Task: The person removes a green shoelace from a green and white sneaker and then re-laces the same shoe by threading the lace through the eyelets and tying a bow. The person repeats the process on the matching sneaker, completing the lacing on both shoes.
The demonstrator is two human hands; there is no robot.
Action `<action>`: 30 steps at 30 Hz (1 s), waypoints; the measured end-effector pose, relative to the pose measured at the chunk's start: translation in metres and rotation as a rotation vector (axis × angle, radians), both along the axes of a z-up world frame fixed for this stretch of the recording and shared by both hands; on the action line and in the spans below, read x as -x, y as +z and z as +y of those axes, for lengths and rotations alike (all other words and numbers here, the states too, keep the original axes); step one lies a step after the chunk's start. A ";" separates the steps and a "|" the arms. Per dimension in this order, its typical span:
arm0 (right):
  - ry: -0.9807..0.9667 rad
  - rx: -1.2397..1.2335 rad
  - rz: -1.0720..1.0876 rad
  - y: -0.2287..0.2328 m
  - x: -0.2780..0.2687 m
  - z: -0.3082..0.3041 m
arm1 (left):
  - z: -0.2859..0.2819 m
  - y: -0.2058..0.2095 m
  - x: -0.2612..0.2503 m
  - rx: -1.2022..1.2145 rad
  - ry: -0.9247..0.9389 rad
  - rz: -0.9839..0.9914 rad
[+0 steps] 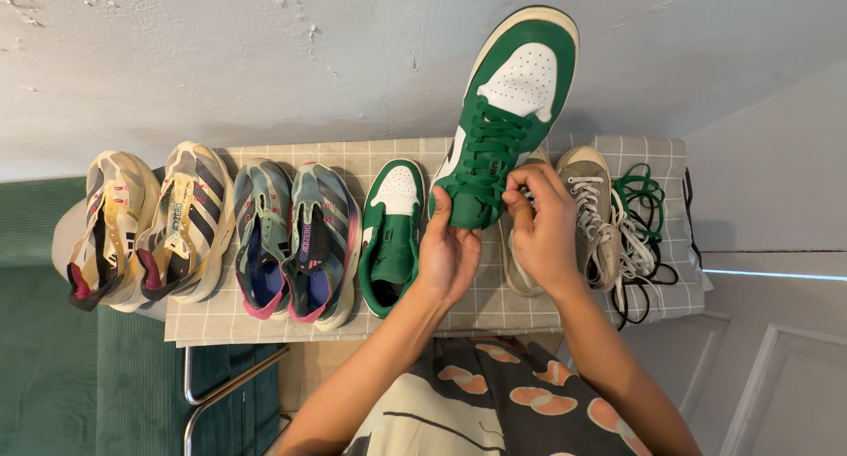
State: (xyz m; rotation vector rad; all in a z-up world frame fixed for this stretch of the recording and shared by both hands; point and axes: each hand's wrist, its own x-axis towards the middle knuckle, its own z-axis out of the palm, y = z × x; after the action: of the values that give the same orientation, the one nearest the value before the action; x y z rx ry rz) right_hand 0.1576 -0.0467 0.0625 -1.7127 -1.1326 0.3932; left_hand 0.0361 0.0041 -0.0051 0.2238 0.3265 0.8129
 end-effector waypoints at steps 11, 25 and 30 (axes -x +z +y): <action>-0.033 -0.194 -0.265 0.015 0.023 -0.004 | 0.000 0.011 0.002 -0.011 0.059 -0.070; 0.226 0.004 -0.139 0.007 0.013 0.002 | 0.001 -0.008 0.009 -0.094 0.053 -0.029; 0.185 0.059 0.040 0.011 0.010 -0.007 | 0.007 0.000 0.012 -0.056 0.065 -0.086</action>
State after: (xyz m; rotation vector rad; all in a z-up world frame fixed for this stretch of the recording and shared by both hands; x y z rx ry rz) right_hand 0.1473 -0.0533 0.0738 -1.6480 -1.2658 0.5783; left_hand 0.0244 0.0115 -0.0056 0.2305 0.2314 0.8934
